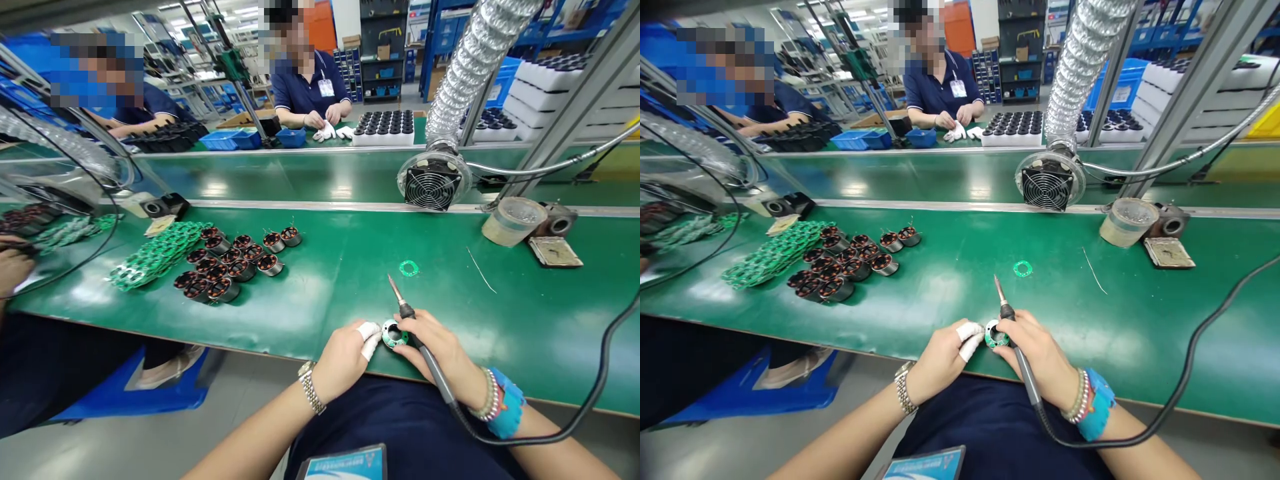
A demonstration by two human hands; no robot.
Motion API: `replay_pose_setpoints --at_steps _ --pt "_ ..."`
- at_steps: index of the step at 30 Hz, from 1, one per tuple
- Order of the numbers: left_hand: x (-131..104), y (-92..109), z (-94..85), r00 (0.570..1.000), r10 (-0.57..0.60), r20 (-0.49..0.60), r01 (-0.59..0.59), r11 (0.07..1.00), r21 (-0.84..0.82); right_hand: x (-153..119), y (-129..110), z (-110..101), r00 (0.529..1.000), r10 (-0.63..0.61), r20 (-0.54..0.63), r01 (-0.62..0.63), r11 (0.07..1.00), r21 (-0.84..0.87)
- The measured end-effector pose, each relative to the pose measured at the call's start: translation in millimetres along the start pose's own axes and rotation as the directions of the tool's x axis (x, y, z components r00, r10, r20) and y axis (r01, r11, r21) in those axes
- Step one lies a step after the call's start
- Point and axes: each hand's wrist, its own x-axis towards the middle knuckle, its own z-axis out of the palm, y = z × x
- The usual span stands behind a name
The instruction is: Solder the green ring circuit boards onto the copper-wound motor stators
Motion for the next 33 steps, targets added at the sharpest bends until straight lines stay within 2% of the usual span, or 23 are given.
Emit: replay_pose_setpoints --at_steps 1,3,5,6,7,8,9,11,13,15,17,19,21,22,23,24,25,26,27,30,31,33 --pt "1.7 0.0 0.7 1.000 -0.015 0.017 0.015 1.000 -0.018 0.0 -0.1 1.3 1.000 0.005 -0.001 -0.005 1.000 -0.004" --pt "5.6 0.2 1.7 0.989 -0.113 0.100 0.131 0.971 -0.199 0.2 -0.4 2.4 1.000 0.013 0.004 -0.013 1.000 -0.007" --pt "8.6 0.0 0.9 0.939 -0.222 0.263 0.322 0.836 -0.445 0.1 -0.6 2.0 1.000 0.019 0.005 -0.019 1.000 -0.013" --pt "9.2 -0.7 -0.5 0.911 -0.239 0.335 0.389 0.764 -0.514 0.0 -0.8 1.5 1.000 0.021 0.005 -0.021 1.000 -0.016" --pt "9.2 -1.7 -2.5 0.901 -0.233 0.365 0.408 0.740 -0.535 -0.2 -0.8 1.1 1.000 0.024 0.006 -0.024 1.000 -0.018" --pt "8.6 -3.3 -4.8 0.915 -0.208 0.345 0.369 0.777 -0.510 -0.4 -0.9 0.7 1.000 0.025 0.008 -0.025 1.000 -0.018" --pt "7.6 -5.2 -7.3 0.944 -0.156 0.289 0.276 0.856 -0.438 -0.5 -0.9 0.5 1.000 0.026 0.010 -0.026 1.000 -0.018" --pt "5.0 -9.8 -11.5 0.988 0.015 0.152 0.014 0.983 -0.185 -0.7 -1.0 0.3 1.000 0.028 0.013 -0.028 1.000 -0.015" --pt "3.2 -14.5 -14.3 0.979 0.185 0.082 -0.191 0.980 0.062 -0.7 -1.0 0.6 0.999 0.030 0.013 -0.030 0.999 -0.011" --pt "3.3 -17.8 -16.7 0.955 0.284 0.086 -0.296 0.934 0.202 -0.5 -1.2 1.0 0.999 0.032 0.011 -0.032 0.999 -0.005" --pt "5.7 -18.8 -19.5 0.936 0.333 0.112 -0.351 0.901 0.254 -0.2 -1.5 1.2 1.000 0.030 0.010 -0.030 1.000 0.000" --pt "10.0 -17.1 -21.9 0.929 0.344 0.135 -0.367 0.902 0.228 0.0 -1.8 1.1 1.000 0.028 0.008 -0.028 1.000 -0.003" --pt "15.6 -13.3 -21.2 0.947 0.291 0.136 -0.304 0.949 0.082 0.1 -1.9 0.9 1.000 0.026 0.003 -0.026 1.000 -0.015" --pt "18.7 -10.8 -19.3 0.969 0.202 0.141 -0.194 0.979 -0.065 0.1 -1.9 0.8 1.000 0.026 0.002 -0.026 0.999 -0.020" --pt "21.5 -8.3 -16.5 0.983 0.073 0.167 -0.032 0.970 -0.240 0.0 -1.7 0.7 1.000 0.026 0.000 -0.026 0.999 -0.025" --pt "24.0 -5.7 -13.0 0.973 -0.065 0.222 0.152 0.903 -0.402 -0.2 -1.5 0.8 1.000 0.025 0.000 -0.025 0.999 -0.027" --pt "26.0 -3.3 -9.4 0.938 -0.182 0.295 0.317 0.795 -0.517 -0.3 -1.3 0.9 1.000 0.026 0.000 -0.026 0.999 -0.028" --pt "27.1 -1.2 -6.4 0.893 -0.262 0.366 0.439 0.686 -0.580 -0.5 -1.1 1.0 1.000 0.028 0.001 -0.028 0.999 -0.027" --pt "27.3 0.3 -4.4 0.855 -0.305 0.419 0.513 0.610 -0.604 -0.6 -1.0 1.1 1.000 0.028 0.002 -0.028 0.999 -0.025" --pt "23.5 0.1 -6.8 0.809 -0.298 0.507 0.582 0.528 -0.618 -0.4 -1.0 1.3 0.999 0.033 0.004 -0.033 0.999 -0.016" --pt "21.4 -1.7 -9.6 0.811 -0.285 0.512 0.579 0.520 -0.628 -0.2 -1.2 1.2 0.999 0.033 0.003 -0.033 0.999 -0.012" --pt "17.5 -7.1 -15.5 0.855 -0.251 0.453 0.509 0.568 -0.647 0.2 -1.5 1.2 1.000 0.028 0.001 -0.028 1.000 -0.003"
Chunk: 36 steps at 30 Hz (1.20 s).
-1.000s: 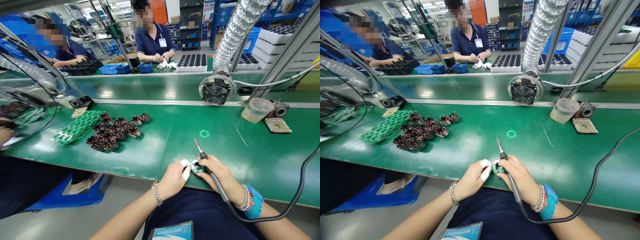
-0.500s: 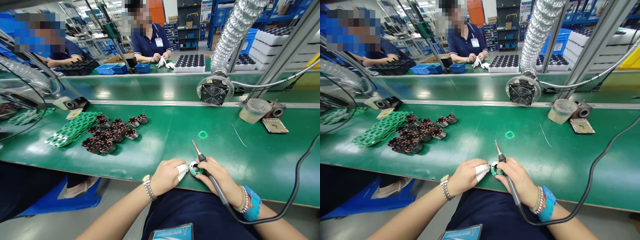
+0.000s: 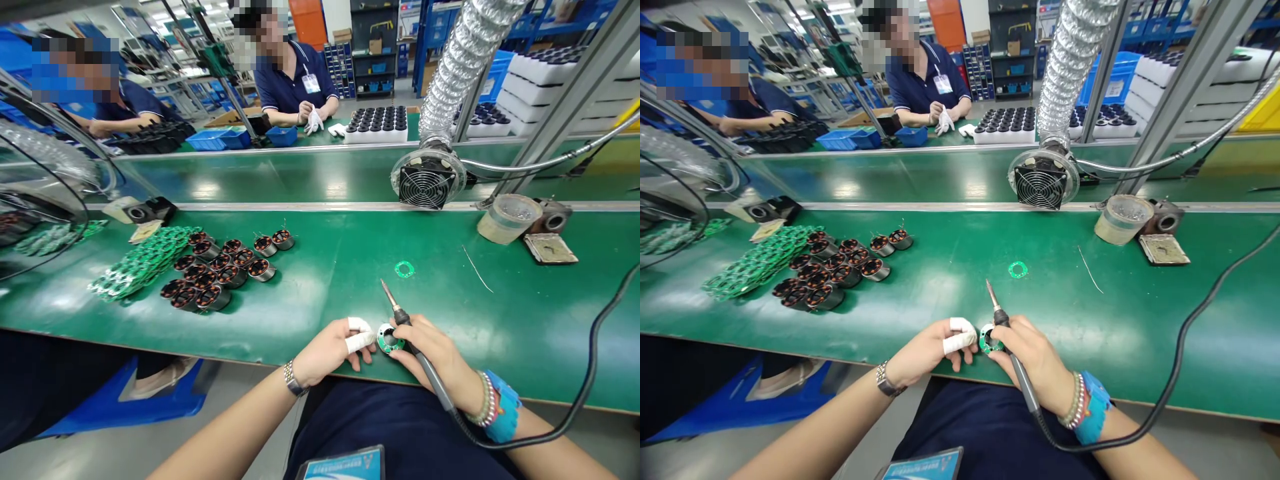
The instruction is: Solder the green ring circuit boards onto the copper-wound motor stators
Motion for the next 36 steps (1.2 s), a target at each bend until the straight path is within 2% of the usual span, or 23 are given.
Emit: replay_pose_setpoints --at_steps 2,4,14,19,24,29,32,36 --pt "-1.8 -2.5 -6.2 0.991 0.126 -0.040 -0.122 0.989 0.088 0.1 -0.1 0.1 1.000 -0.007 -0.001 0.007 1.000 0.009" --pt "-0.4 -5.3 -9.0 0.977 0.206 -0.053 -0.197 0.969 0.149 -0.1 0.2 0.5 1.000 -0.008 0.002 0.008 1.000 0.012" --pt "9.0 -6.9 -6.8 0.948 0.317 -0.011 -0.307 0.926 0.218 -0.6 0.2 0.8 1.000 0.002 0.007 -0.002 1.000 0.006" --pt "11.2 -8.3 7.7 0.952 0.298 -0.067 -0.283 0.943 0.177 -1.2 0.6 0.9 1.000 0.017 0.023 -0.017 1.000 0.017" --pt "8.2 -9.5 23.2 0.968 0.144 -0.204 -0.148 0.989 -0.004 -2.2 1.8 2.2 0.999 0.023 0.028 -0.024 1.000 0.015" --pt "1.1 -9.6 15.1 0.990 0.065 -0.126 -0.098 0.954 -0.283 -1.8 0.9 1.4 0.999 0.030 0.030 -0.030 1.000 0.008" --pt "0.9 -8.6 12.0 0.992 0.069 -0.107 -0.094 0.966 -0.242 -1.7 0.4 1.3 0.999 0.026 0.028 -0.026 1.000 0.008" --pt "5.5 -5.8 19.3 0.988 0.073 -0.137 -0.090 0.988 -0.128 -2.3 1.0 2.1 0.999 0.030 0.031 -0.030 0.999 0.011"
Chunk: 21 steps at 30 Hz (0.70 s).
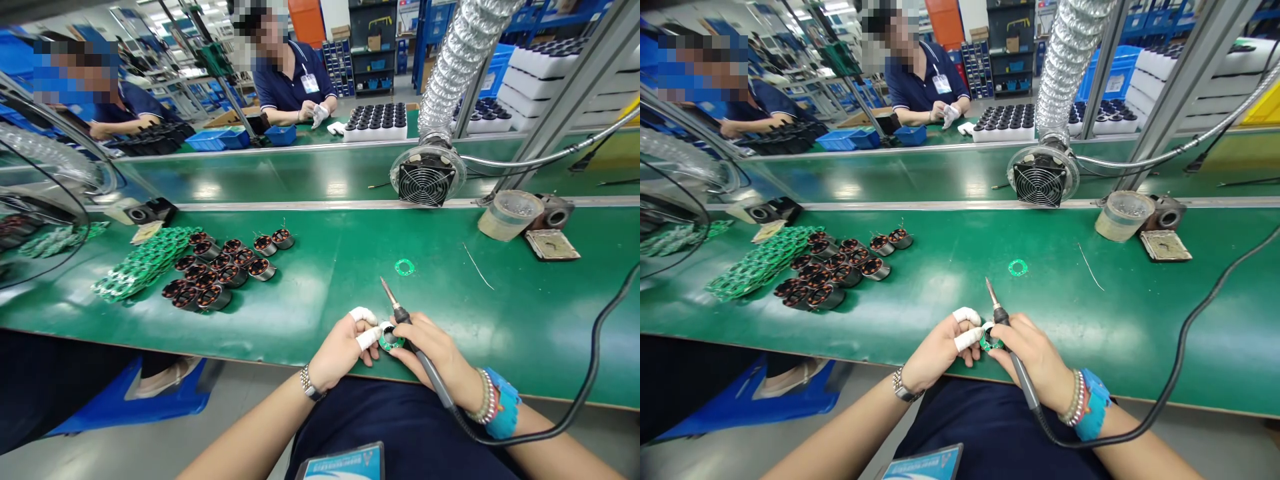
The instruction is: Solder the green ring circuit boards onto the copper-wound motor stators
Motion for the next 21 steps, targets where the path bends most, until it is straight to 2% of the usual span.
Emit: replay_pose_setpoints --at_steps 3,7,9,10,11,13,16,19,21 --pt "2.5 0.8 4.6 0.999 0.016 -0.049 -0.014 0.999 0.035 -0.7 0.6 0.5 1.000 -0.001 0.002 0.001 1.000 -0.001" --pt "1.2 4.2 -4.1 0.999 -0.034 0.004 0.034 0.999 -0.003 -0.9 0.5 0.2 1.000 0.006 -0.007 -0.006 1.000 -0.004" --pt "-1.9 6.7 -10.2 1.000 0.002 0.028 -0.005 0.996 0.088 -0.4 0.0 -0.6 1.000 0.007 0.001 -0.007 1.000 0.006" --pt "-3.7 7.6 -11.9 0.998 0.054 0.044 -0.061 0.980 0.189 -0.1 -0.3 -1.4 1.000 0.006 0.002 -0.006 1.000 0.015" --pt "-5.2 8.1 -12.2 0.991 0.116 0.071 -0.133 0.940 0.313 0.3 -0.5 -2.7 1.000 0.004 -0.002 -0.004 1.000 0.023" --pt "-6.8 7.6 -8.4 0.965 0.215 0.149 -0.261 0.798 0.543 1.5 0.2 -7.0 1.000 0.005 -0.026 -0.004 1.000 0.031" --pt "-3.7 6.5 1.9 0.943 0.277 0.183 -0.319 0.602 0.731 4.0 7.0 -19.2 0.997 0.025 -0.077 -0.026 1.000 -0.015" --pt "9.2 12.8 3.4 0.944 0.262 0.200 -0.315 0.535 0.784 8.0 22.9 -36.6 0.992 0.058 -0.115 -0.070 0.991 -0.110" --pt "27.7 24.9 -6.2 0.943 0.266 0.202 -0.318 0.531 0.785 12.8 37.4 -47.0 0.989 0.076 -0.129 -0.098 0.979 -0.176"
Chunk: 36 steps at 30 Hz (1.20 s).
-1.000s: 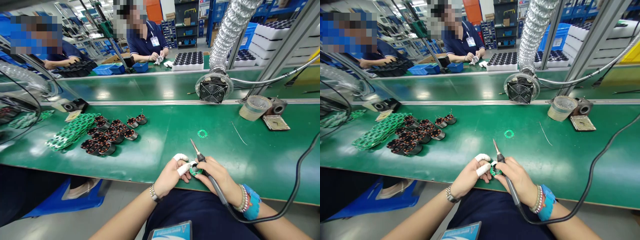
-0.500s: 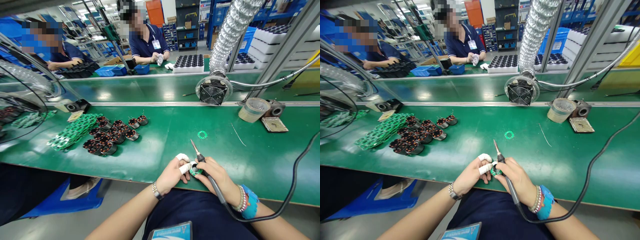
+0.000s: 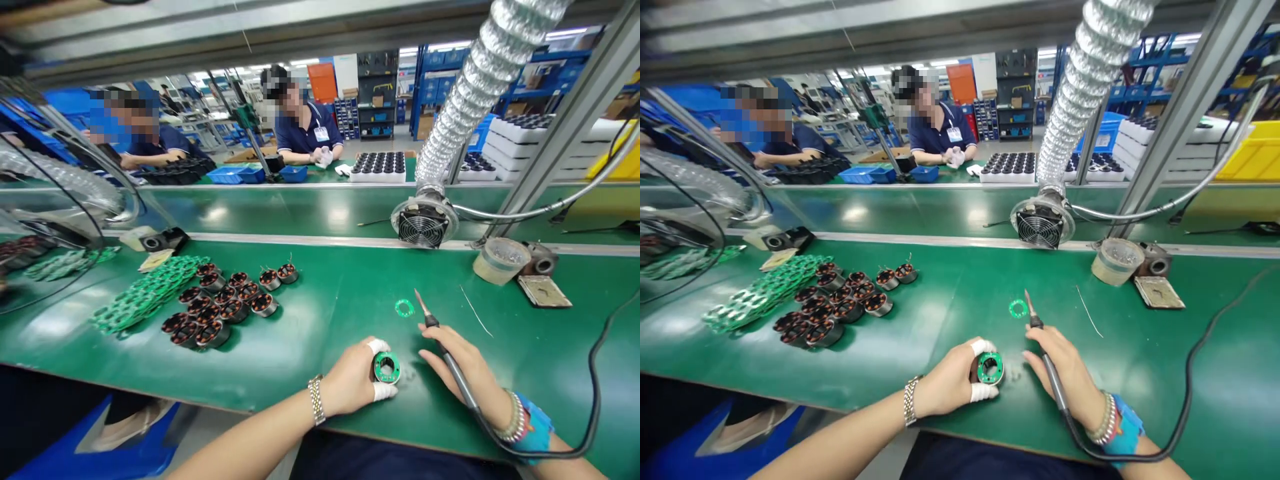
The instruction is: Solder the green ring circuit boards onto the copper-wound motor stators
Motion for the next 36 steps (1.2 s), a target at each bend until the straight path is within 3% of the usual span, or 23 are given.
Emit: replay_pose_setpoints --at_steps 3,6,10,14,18,20,22,24,27,29,31,33,36 --pt "50.0 -21.2 -38.6 0.991 -0.058 -0.123 0.061 0.998 0.016 15.8 22.3 -1.6 0.999 0.008 0.051 -0.003 0.997 -0.083" --pt "121.8 -50.2 -89.2 0.934 -0.188 -0.303 0.209 0.977 0.039 35.0 37.6 8.0 0.995 -0.001 0.099 0.014 0.991 -0.130" --pt "214.8 -89.1 -141.8 0.868 -0.309 -0.388 0.335 0.942 -0.003 53.1 48.1 27.4 0.996 0.001 0.084 0.015 0.981 -0.193" --pt "271.6 -116.5 -155.0 0.840 -0.397 -0.369 0.411 0.910 -0.043 56.0 54.0 40.5 1.000 -0.007 0.028 0.012 0.979 -0.205" --pt "293.5 -124.0 -154.9 0.827 -0.389 -0.407 0.415 0.910 -0.026 54.4 54.5 44.6 0.999 0.003 0.038 0.004 0.983 -0.181" --pt "289.7 -121.7 -165.0 0.821 -0.362 -0.442 0.405 0.914 0.003 54.4 53.8 44.5 0.997 0.008 0.075 0.004 0.988 -0.157" --pt "271.4 -119.1 -185.5 0.818 -0.319 -0.480 0.391 0.919 0.055 54.3 54.3 43.8 0.996 0.003 0.094 0.010 0.991 -0.135" --pt "235.7 -117.9 -211.1 0.812 -0.269 -0.518 0.384 0.914 0.127 53.7 56.9 43.7 0.994 -0.003 0.108 0.016 0.992 -0.125" --pt "156.8 -117.1 -236.3 0.787 -0.246 -0.566 0.434 0.872 0.225 52.9 63.5 44.6 0.989 -0.029 0.146 0.046 0.993 -0.110" --pt "102.6 -117.1 -233.1 0.787 -0.258 -0.560 0.473 0.835 0.280 53.7 67.2 45.1 0.985 -0.067 0.161 0.082 0.992 -0.093" --pt "61.7 -118.4 -216.1 0.809 -0.277 -0.518 0.489 0.807 0.332 55.7 68.1 45.0 0.982 -0.097 0.163 0.111 0.991 -0.079" --pt "39.7 -119.7 -194.8 0.817 -0.280 -0.504 0.498 0.783 0.373 57.5 64.8 44.3 0.981 -0.103 0.163 0.116 0.991 -0.072" --pt "33.5 -116.2 -170.8 0.829 -0.252 -0.499 0.480 0.778 0.406 52.8 50.9 42.0 0.980 -0.106 0.168 0.114 0.993 -0.040"
